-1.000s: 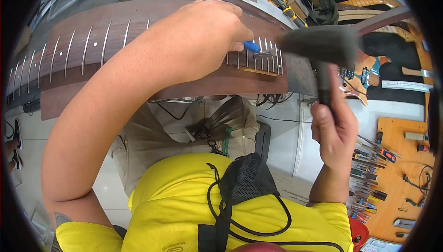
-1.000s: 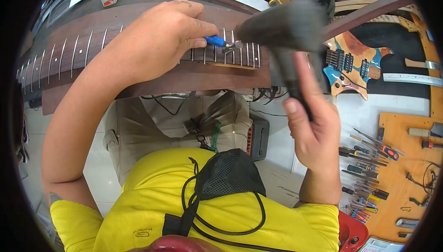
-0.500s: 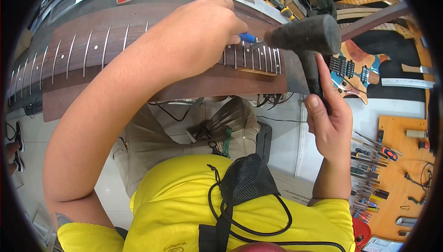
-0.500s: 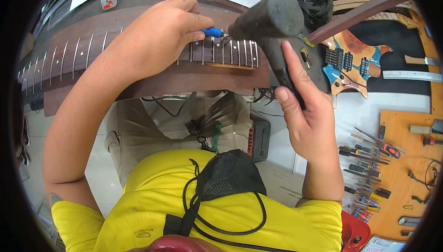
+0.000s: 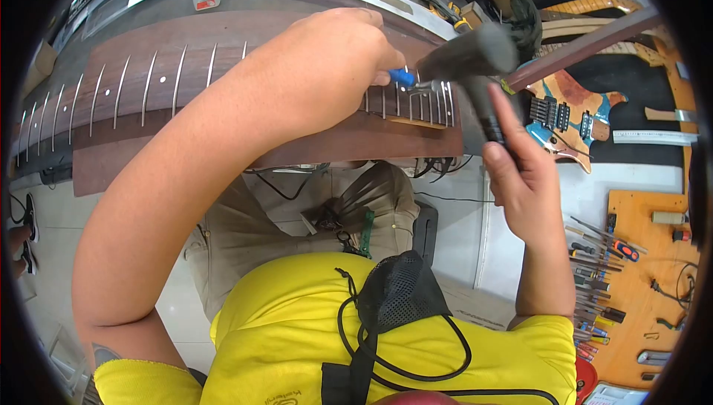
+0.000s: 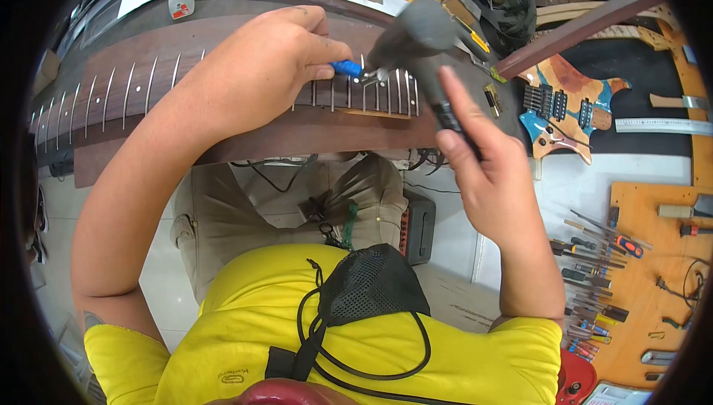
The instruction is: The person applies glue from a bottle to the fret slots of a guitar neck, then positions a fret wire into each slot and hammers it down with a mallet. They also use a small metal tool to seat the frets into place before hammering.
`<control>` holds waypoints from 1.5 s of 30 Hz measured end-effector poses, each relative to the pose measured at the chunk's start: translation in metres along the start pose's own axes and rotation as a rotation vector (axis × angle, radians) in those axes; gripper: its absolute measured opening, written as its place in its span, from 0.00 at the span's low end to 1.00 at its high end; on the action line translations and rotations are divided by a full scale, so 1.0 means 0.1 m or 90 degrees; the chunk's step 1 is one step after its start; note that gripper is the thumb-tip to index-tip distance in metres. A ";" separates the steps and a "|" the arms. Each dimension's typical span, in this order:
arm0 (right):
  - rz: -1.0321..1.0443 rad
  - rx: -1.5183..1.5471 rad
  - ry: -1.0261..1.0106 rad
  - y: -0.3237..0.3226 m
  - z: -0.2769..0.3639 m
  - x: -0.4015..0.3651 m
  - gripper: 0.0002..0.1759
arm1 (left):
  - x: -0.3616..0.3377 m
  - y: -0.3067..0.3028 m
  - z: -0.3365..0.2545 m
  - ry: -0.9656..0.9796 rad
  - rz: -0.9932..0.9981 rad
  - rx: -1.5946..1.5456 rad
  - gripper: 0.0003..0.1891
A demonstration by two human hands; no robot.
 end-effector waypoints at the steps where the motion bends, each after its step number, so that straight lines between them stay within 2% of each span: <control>1: 0.025 -0.004 0.007 0.05 -0.02 0.01 0.33 | -0.02 0.01 0.02 -0.012 -0.013 0.001 0.12; 4: -0.117 0.120 -0.024 -0.14 0.08 -0.10 0.34 | 0.00 0.05 0.06 -0.052 -0.004 0.017 0.12; 7: -0.086 0.039 -0.024 -0.10 0.11 -0.16 0.33 | 0.00 0.03 0.05 -0.035 -0.027 0.026 0.12; 15: -0.103 0.056 -0.039 -0.09 0.18 0.00 0.33 | 0.01 0.04 0.10 -0.054 -0.022 0.036 0.11; 17: 0.036 -0.013 -0.013 -0.04 0.14 0.07 0.33 | 0.02 0.03 0.09 -0.052 -0.020 0.042 0.11; 21: -0.043 0.045 -0.032 -0.06 0.16 0.10 0.32 | 0.03 0.04 0.10 -0.065 -0.020 0.018 0.10; 25: 0.028 0.061 0.039 -0.03 0.11 0.14 0.32 | 0.06 0.05 0.13 -0.100 0.004 0.002 0.08; 27: -0.095 0.106 -0.012 -0.10 0.18 0.15 0.32 | 0.09 0.06 0.17 -0.110 0.010 -0.008 0.08; 29: -0.075 0.107 -0.016 -0.12 0.14 0.17 0.32 | 0.08 0.09 0.18 -0.120 0.020 -0.019 0.07; 31: 0.063 0.091 0.035 -0.04 0.11 0.20 0.32 | 0.09 0.05 0.15 -0.110 0.017 -0.008 0.08; 33: 0.041 0.106 0.020 -0.05 0.13 0.22 0.32 | 0.10 0.05 0.16 -0.112 0.006 -0.005 0.08; 35: -0.063 0.157 -0.030 -0.11 0.19 0.24 0.32 | 0.09 0.07 0.17 -0.118 -0.001 -0.008 0.08; 37: -0.040 0.126 -0.020 -0.11 0.16 0.28 0.31 | 0.09 0.07 0.17 -0.122 -0.001 0.014 0.08; 39: 0.050 0.112 0.036 -0.06 0.11 0.33 0.31 | 0.12 0.07 0.19 -0.127 0.023 0.034 0.08; 43: -0.073 0.194 -0.047 -0.16 0.23 0.33 0.31 | 0.11 0.12 0.23 -0.163 0.032 0.025 0.08; 45: -0.063 0.149 -0.025 -0.15 0.20 0.38 0.31 | 0.10 0.11 0.21 -0.149 0.026 0.032 0.08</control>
Point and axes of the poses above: each hand's wrist, its own x-axis towards the middle knuckle, its own y-axis out of the palm, z = x × y, the point moved 8 cm from there along x, towards the middle knuckle, and after that the axes turned 6 degrees about z, right-handed, at the moved point
